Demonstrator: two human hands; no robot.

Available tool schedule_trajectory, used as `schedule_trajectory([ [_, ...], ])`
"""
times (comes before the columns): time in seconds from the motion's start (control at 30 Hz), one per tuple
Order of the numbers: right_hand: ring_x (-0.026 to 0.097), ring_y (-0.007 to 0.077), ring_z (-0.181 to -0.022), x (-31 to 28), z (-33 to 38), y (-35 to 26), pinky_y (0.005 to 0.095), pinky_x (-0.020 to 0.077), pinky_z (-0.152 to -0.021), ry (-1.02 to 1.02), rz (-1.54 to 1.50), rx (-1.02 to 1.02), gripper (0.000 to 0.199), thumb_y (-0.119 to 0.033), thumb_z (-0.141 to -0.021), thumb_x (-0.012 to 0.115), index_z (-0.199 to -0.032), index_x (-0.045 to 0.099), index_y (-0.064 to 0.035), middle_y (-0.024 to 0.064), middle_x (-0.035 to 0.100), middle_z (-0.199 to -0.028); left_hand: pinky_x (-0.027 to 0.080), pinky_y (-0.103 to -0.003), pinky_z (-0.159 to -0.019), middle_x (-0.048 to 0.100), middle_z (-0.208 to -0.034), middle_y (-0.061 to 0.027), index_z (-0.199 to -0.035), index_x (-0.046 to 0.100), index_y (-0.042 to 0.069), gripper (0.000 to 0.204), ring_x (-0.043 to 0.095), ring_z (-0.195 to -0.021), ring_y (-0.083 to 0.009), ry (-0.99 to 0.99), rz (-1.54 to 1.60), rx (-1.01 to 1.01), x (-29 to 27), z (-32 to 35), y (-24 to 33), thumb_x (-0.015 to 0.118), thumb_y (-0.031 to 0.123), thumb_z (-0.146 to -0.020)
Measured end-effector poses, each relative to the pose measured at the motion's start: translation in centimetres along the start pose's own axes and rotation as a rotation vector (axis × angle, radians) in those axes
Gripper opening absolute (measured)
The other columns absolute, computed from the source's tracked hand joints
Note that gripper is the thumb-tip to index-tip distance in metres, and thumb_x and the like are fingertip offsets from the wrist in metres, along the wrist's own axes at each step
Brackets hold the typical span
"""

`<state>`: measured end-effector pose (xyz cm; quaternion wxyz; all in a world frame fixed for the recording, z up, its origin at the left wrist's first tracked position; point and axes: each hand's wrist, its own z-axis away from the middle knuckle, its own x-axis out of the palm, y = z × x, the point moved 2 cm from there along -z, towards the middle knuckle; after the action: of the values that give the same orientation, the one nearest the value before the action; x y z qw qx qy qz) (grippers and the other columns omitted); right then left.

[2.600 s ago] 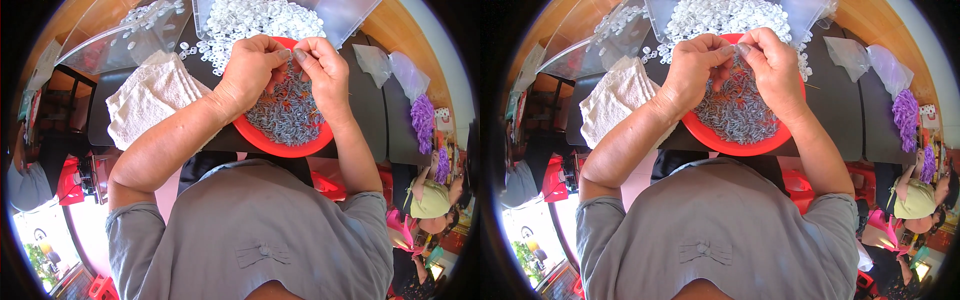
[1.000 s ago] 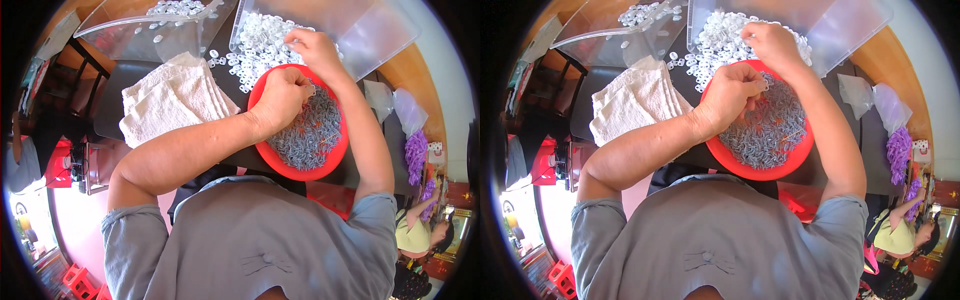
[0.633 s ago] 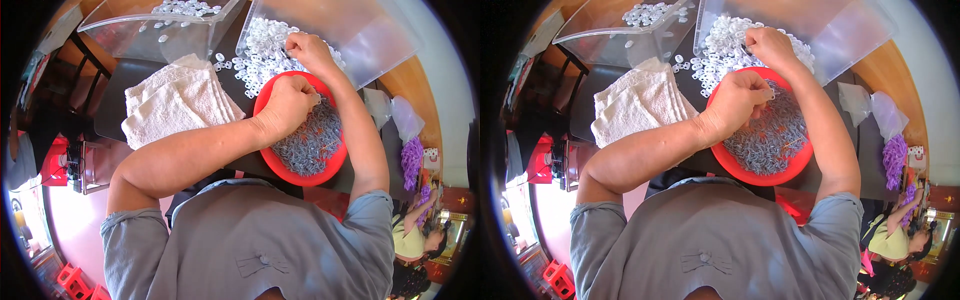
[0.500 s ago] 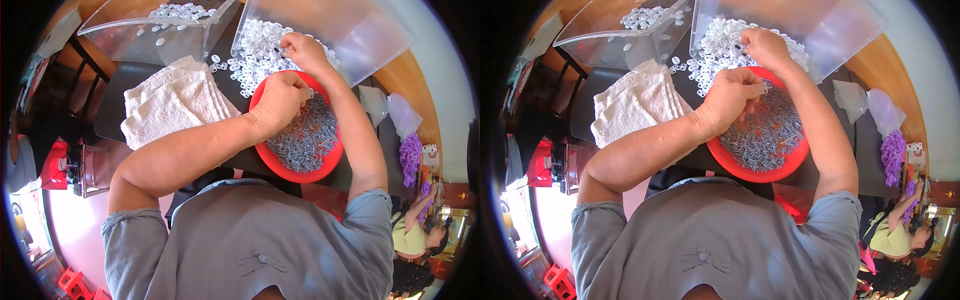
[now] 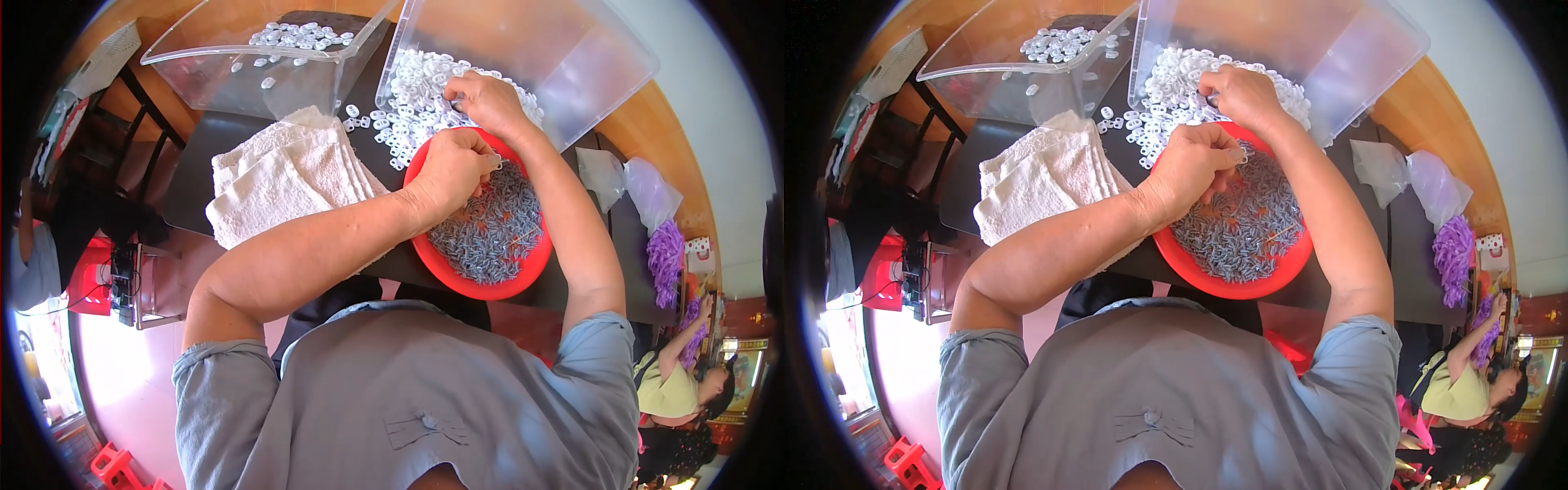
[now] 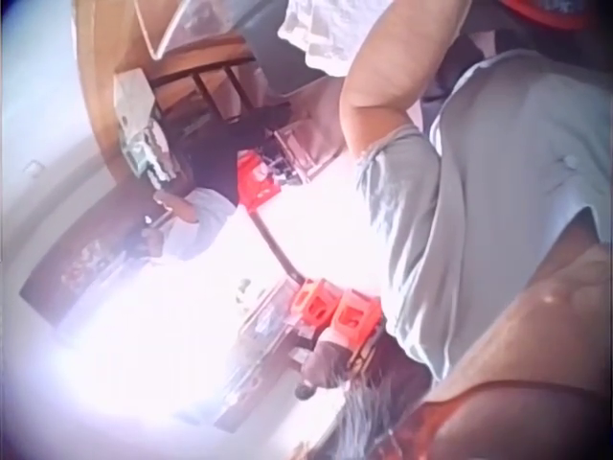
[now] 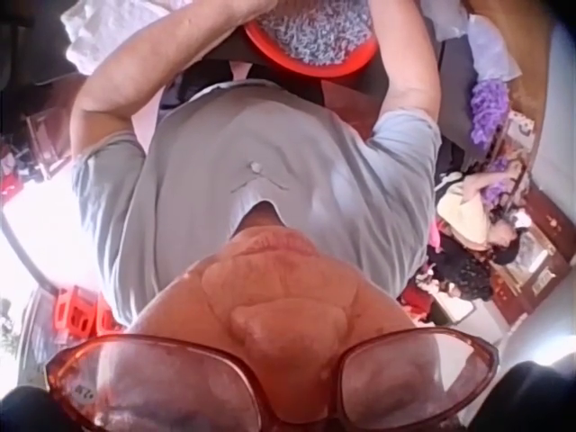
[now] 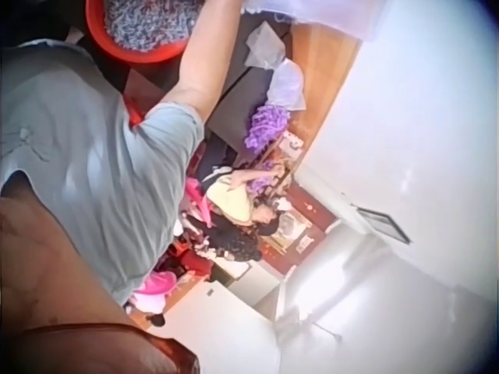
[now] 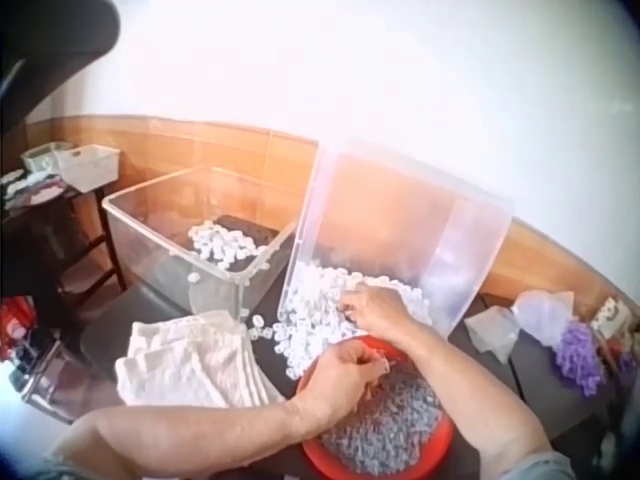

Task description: The recorder is manual assembling small metal hooks onto white plastic rings for curtains.

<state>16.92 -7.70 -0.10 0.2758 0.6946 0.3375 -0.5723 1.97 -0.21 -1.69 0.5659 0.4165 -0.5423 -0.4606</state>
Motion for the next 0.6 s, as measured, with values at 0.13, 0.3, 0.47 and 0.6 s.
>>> schedule_trajectory([
  [0.13,0.061,0.0245,-0.074,0.8,0.4,0.8,0.0381,0.0475,-0.065,0.193,-0.006,-0.110,0.016,-0.009,-0.076,0.061,-0.090,0.065,-0.0150,0.0065,0.063,-0.083,0.035,-0.023,-0.036,0.058,-0.064,-0.0058,-0.084,0.060,-0.003,0.012,0.050,-0.047,-0.0096,0.007,0.027,-0.011,0.1,-0.1,0.1,0.062,0.008,-0.085],
  [0.3,0.058,0.0150,-0.066,-1.7,3.4,1.8,0.0276,0.0432,-0.059,0.384,-0.583,0.133,0.010,-0.008,-0.083,0.062,-0.093,0.063,-0.0066,0.0043,0.063,-0.078,0.040,-0.026,-0.040,0.058,-0.066,-0.0058,-0.085,0.059,-0.002,0.012,0.055,-0.052,-0.0131,0.103,0.179,0.027,-0.5,-0.3,0.6,0.062,0.009,-0.087],
  [0.47,0.057,0.0082,-0.066,-5.8,8.7,-4.3,0.0194,0.0365,-0.054,0.359,-1.233,0.372,0.012,-0.009,-0.087,0.063,-0.097,0.060,-0.0039,0.0010,0.062,-0.079,0.049,-0.032,-0.055,0.060,-0.081,-0.0106,-0.091,0.057,-0.002,0.011,0.061,-0.068,-0.0203,0.194,0.319,0.117,-1.7,-0.6,1.7,0.057,0.008,-0.090],
  [0.6,0.056,0.0070,-0.070,-4.4,9.8,-9.1,0.0207,0.0399,-0.054,0.330,-1.211,0.355,0.008,-0.008,-0.090,0.061,-0.097,0.059,-0.0062,-0.0002,0.062,-0.082,0.050,-0.037,-0.073,0.058,-0.091,-0.0115,-0.095,0.054,-0.002,0.011,0.059,-0.084,-0.0224,0.169,0.522,0.098,-2.1,-0.8,1.9,0.054,0.009,-0.092],
])
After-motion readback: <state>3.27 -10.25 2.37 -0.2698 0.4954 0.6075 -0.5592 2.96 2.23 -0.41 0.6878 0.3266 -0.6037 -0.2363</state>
